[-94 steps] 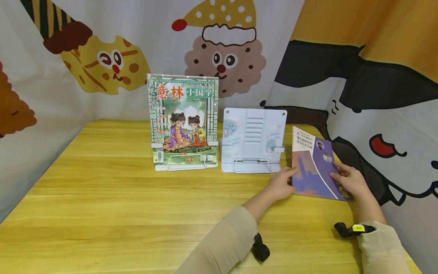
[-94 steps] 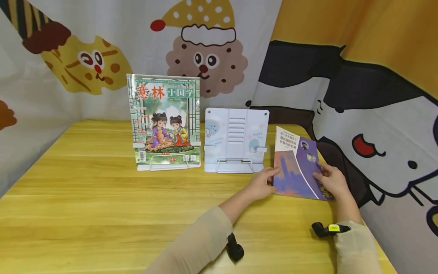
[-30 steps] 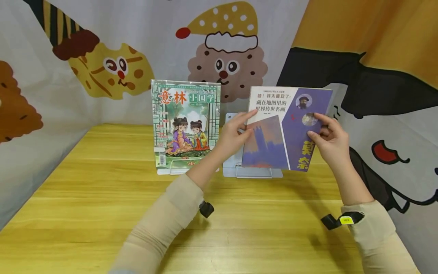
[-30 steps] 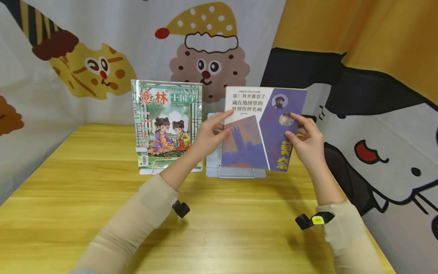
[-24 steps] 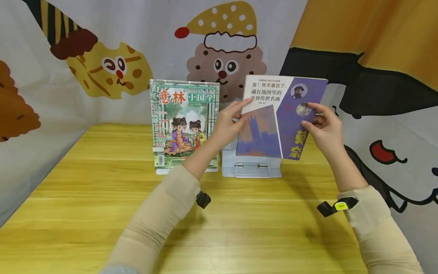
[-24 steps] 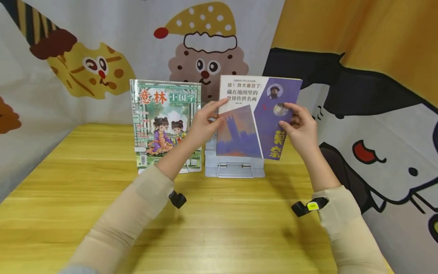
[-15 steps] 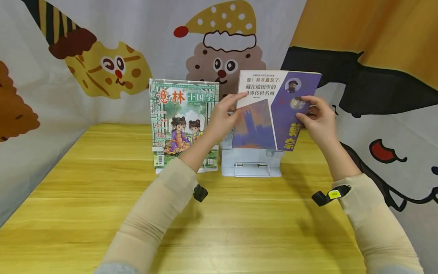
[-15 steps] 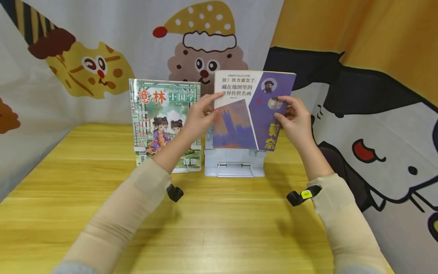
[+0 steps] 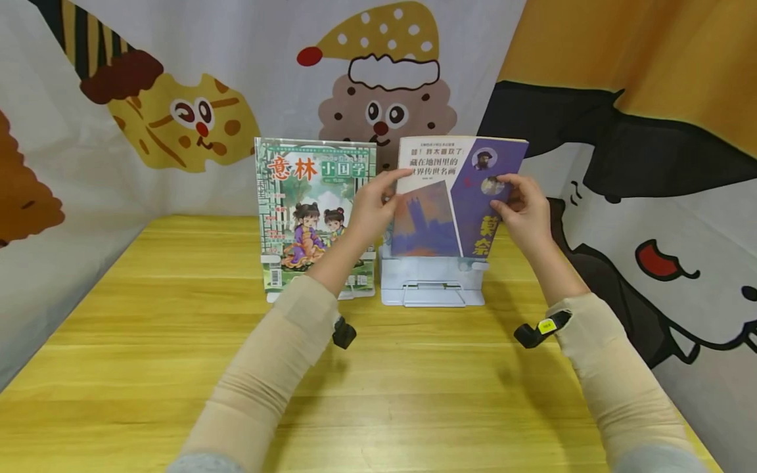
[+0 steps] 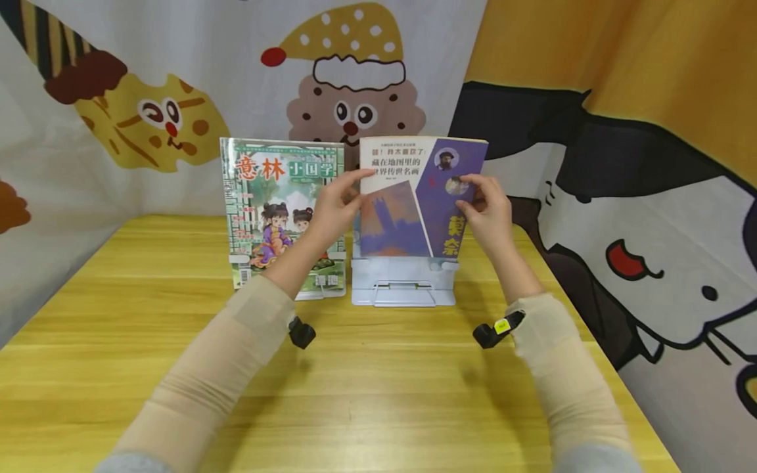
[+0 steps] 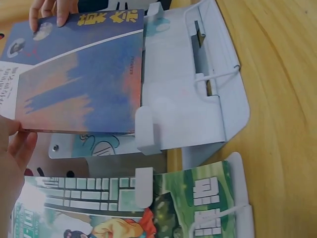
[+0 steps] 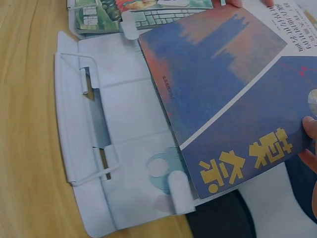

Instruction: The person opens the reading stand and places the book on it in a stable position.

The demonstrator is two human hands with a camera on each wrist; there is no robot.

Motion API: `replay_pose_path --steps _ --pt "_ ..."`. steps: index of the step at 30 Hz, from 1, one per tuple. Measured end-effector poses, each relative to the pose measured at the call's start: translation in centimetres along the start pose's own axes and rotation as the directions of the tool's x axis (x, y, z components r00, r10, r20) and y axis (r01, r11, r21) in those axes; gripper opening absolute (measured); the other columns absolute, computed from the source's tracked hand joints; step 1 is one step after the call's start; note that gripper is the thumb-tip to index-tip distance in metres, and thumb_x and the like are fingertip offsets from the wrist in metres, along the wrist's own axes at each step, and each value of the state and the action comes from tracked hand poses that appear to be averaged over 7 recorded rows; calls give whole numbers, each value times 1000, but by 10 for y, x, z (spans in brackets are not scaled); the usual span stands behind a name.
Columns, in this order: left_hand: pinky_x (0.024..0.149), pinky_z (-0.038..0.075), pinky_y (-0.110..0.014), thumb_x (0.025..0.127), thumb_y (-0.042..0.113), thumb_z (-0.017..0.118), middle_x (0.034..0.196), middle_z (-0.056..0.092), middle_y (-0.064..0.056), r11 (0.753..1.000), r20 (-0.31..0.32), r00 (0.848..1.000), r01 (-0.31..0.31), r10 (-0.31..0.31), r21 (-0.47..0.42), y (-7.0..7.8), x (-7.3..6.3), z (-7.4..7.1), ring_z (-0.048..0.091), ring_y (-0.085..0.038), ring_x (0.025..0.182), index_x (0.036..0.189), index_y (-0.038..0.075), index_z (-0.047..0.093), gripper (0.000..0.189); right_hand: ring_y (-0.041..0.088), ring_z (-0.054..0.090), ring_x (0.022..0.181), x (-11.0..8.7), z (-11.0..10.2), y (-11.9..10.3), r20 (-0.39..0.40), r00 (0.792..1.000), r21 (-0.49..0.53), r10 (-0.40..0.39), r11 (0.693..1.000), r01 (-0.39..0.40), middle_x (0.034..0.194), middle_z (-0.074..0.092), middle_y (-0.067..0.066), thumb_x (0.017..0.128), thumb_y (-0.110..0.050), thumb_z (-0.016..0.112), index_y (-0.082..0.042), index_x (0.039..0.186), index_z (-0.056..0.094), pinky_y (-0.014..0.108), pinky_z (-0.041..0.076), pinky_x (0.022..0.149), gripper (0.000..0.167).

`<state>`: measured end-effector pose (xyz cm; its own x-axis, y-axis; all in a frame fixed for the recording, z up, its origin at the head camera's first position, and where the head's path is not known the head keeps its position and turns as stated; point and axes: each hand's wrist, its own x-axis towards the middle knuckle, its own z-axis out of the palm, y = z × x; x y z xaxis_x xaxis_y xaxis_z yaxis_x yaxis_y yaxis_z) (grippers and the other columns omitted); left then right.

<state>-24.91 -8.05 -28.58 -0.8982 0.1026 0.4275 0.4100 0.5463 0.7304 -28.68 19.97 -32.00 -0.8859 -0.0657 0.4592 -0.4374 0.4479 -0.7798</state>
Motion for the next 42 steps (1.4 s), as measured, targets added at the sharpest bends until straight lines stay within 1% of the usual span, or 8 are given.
replay_pose_path --steps 7,13,19,26,33,36,40,42 --pt "49 41 -26 87 -12 56 125 60 -4 999 25 1000 -13 12 41 -8 -9 4 55 -14 67 131 19 61 54 12 52 89 -11 10 13 9 999 8 36 999 -36 106 53 8 84 5 69 -5 121 61 15 45 70 39" --pt "50 45 -25 87 -11 59 119 62 -5 998 45 998 32 -35 61 -16 -21 9 57 -14 71 132 20 60 54 18 54 92 -24 16 22 41 998 -24 38 999 -37 109 55 10 83 4 71 -6 121 61 16 45 72 41" --pt "49 45 -25 87 -8 60 130 58 -6 995 43 997 67 -70 70 -22 -31 13 63 -15 83 131 21 61 52 18 53 89 -33 21 30 50 999 -21 11 1000 -10 105 56 11 81 6 73 -4 120 62 15 43 70 42" --pt "52 47 -25 86 -10 60 110 64 -6 996 43 996 73 -75 46 -26 -39 14 59 -15 79 130 19 61 54 17 49 84 -38 27 35 47 999 -10 -21 1000 21 99 56 14 78 9 74 -2 118 63 17 43 67 42" --pt "60 50 -23 87 -10 60 125 59 -7 993 82 990 109 -111 33 -32 -45 15 60 -16 84 133 18 59 54 20 49 83 -43 30 40 79 997 -24 -12 1000 14 94 54 13 79 8 73 -3 118 63 25 44 66 42" --pt "58 50 -23 89 -8 60 125 59 -7 993 97 990 101 -107 62 -33 -45 14 58 -15 79 135 17 57 53 21 49 83 -42 31 40 96 995 -64 -12 998 18 95 53 12 80 7 73 -4 121 61 28 44 65 44" --pt "52 44 -26 91 -2 60 129 56 -8 985 125 986 92 -110 145 -34 -43 13 50 -15 59 138 18 53 52 23 51 82 -41 30 40 139 990 -149 -23 988 44 94 53 12 81 4 73 -5 124 59 31 45 64 46" --pt "51 43 -27 91 -1 60 126 57 -8 979 138 983 94 -120 181 -35 -42 13 47 -15 55 139 19 52 53 25 52 82 -40 30 41 165 986 -189 -24 980 55 93 52 12 82 2 73 -6 125 58 32 45 64 46"
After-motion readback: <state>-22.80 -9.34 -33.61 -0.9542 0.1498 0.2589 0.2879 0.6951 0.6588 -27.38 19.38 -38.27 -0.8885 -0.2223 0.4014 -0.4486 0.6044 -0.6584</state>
